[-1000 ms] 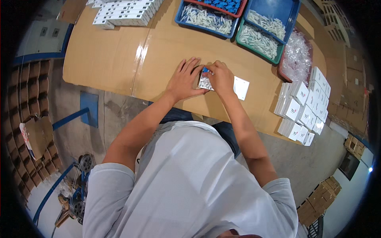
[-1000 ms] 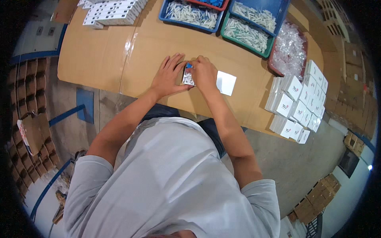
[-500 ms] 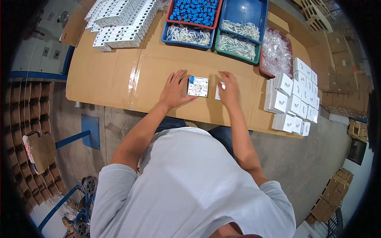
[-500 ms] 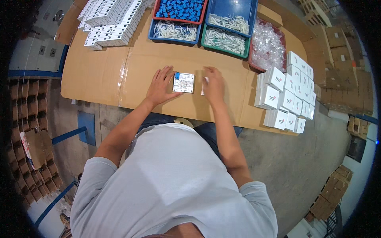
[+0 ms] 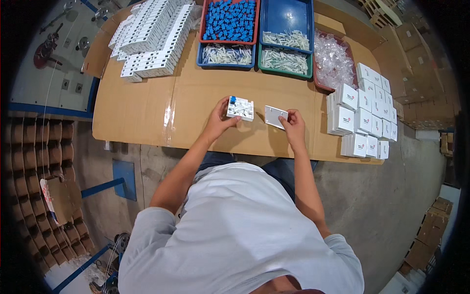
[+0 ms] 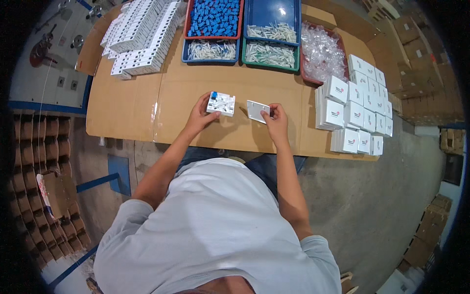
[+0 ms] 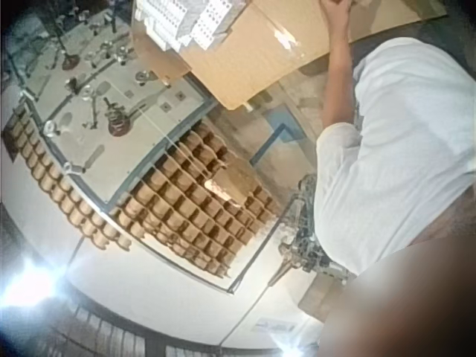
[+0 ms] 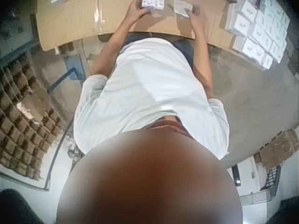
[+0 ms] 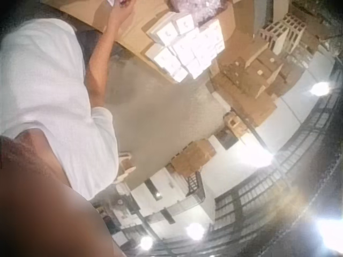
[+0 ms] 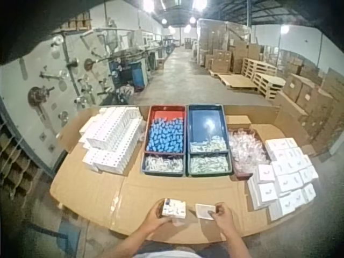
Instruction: The person is shown assembling small components and packaging them into white boxes in a factory setting.
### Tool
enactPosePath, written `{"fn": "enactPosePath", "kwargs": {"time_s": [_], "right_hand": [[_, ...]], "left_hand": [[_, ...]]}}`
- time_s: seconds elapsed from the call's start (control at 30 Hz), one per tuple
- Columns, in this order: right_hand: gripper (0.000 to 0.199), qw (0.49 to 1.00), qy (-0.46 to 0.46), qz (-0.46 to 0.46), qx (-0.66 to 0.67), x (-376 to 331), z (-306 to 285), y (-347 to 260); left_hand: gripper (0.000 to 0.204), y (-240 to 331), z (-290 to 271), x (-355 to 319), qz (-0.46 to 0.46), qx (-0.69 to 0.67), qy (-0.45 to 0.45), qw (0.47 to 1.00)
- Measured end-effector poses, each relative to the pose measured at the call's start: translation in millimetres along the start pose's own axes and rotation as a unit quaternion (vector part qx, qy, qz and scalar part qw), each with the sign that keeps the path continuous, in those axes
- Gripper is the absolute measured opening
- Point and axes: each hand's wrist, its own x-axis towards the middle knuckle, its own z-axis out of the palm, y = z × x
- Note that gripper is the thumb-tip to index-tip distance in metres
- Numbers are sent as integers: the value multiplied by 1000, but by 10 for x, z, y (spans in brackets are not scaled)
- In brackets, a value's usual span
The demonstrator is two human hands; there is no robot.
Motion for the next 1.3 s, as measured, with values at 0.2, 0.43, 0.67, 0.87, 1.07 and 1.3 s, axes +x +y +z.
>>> {"fn": "enactPosePath", "kwargs": {"time_s": [0.2, 0.43, 0.67, 0.87, 1.07, 1.3], "right_hand": [[34, 989, 51, -16, 136, -213, 142, -803], [34, 958, 17, 51, 282, -182, -1, -962], [40, 897, 24, 137, 420, -235, 8, -917], [33, 977, 54, 63, 197, -383, 152, -1060], [22, 916, 61, 166, 361, -311, 4, -1125], [11, 991, -61, -83, -82, -473, 403, -1624]], "left_hand": [[62, 439, 326, -121, -119, -348, 60, 928], [62, 895, 523, -6, -131, -443, -58, 885], [56, 943, 505, -62, -192, -436, -84, 875], [61, 999, 552, -99, -149, -294, -90, 940], [62, 1053, 558, -78, -141, -274, -114, 944], [54, 973, 702, -30, -133, -369, -67, 917]]}}
